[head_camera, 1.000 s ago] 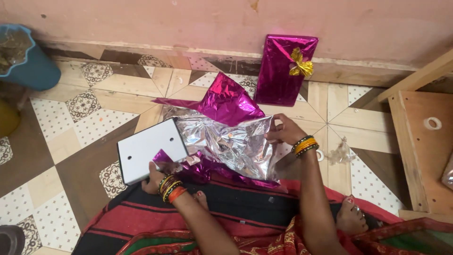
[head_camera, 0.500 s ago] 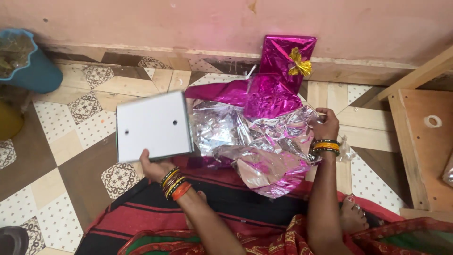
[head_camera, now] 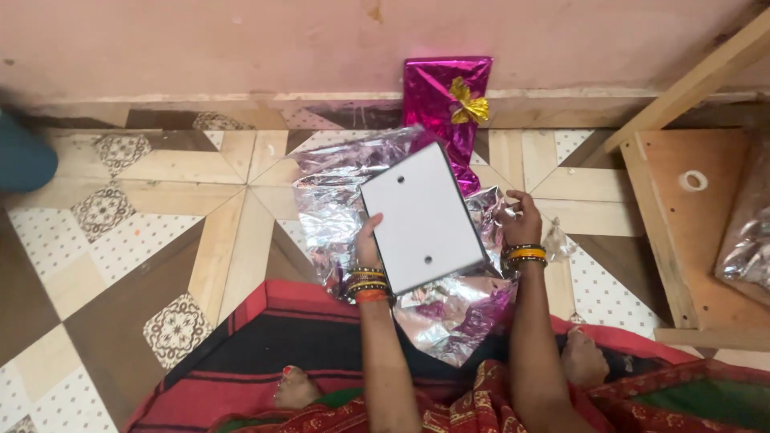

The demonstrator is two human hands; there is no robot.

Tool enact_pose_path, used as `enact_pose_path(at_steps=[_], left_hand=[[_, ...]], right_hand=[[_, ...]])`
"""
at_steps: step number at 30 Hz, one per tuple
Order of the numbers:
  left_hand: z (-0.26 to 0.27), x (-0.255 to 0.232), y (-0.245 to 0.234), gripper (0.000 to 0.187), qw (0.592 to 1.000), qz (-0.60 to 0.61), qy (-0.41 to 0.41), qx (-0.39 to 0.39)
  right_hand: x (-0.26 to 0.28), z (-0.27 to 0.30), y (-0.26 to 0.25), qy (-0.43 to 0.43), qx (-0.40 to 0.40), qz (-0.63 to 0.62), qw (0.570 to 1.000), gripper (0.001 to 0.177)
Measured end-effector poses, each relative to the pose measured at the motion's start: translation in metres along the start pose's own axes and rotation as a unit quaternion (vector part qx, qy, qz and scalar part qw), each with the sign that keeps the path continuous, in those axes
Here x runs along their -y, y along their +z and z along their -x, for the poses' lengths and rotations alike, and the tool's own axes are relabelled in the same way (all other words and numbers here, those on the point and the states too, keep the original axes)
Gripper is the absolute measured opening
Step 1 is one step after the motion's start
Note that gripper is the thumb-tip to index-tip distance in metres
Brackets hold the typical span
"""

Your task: The person wraps a small rectangular box with shiny pink wrapping paper, folds the edges, and secures it with tape. They then place a gold ribbon bow on top of the wrapped gift.

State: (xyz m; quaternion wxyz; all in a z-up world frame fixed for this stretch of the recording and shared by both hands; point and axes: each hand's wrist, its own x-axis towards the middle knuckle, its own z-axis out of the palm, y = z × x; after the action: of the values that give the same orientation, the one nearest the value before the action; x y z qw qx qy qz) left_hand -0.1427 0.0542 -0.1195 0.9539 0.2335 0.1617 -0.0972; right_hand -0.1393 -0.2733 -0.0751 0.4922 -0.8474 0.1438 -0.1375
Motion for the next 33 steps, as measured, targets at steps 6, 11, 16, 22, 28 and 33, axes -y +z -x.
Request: enact_pose_path(at_steps=[6, 11, 16, 22, 28, 33], left_hand=[[-0.025, 0.039, -0.064, 0.025, 0.953, -0.278, 0.116, -0.041], [-0.021, 0.033, -0.060, 0.025, 0.946, -0.313, 0.076, -0.032], [0.007, -0.008, -0.001, 0.031, 0.925, -0.369, 0.074, 0.049], [0.075, -0.090, 0.115, 0.027, 0.883, -0.463, 0.066, -0.048], [0.108, -0.098, 0.203, 0.040, 0.597, -0.657, 0.415, 0.200], [0.101, -0.058, 0.194, 0.032, 0.481, -0.810, 0.271, 0.196]], right_hand=[[-0.023, -0.007, -0.006, -0.068, 0.052, 0.111, 0.990, 0.053], [0.001, -0.020, -0.005, -0.077, 0.111, 0.291, 0.947, 0.075], [0.045, -0.020, 0.010, -0.190, 0.124, 0.267, 0.937, 0.062], [0.054, -0.005, 0.024, -0.007, -0.022, 0.112, 0.993, 0.010], [-0.004, -0.021, 0.028, 0.007, -0.125, -0.219, 0.968, 0.009], [-0.060, -0.048, 0.028, 0.073, -0.180, -0.225, 0.955, 0.014]])
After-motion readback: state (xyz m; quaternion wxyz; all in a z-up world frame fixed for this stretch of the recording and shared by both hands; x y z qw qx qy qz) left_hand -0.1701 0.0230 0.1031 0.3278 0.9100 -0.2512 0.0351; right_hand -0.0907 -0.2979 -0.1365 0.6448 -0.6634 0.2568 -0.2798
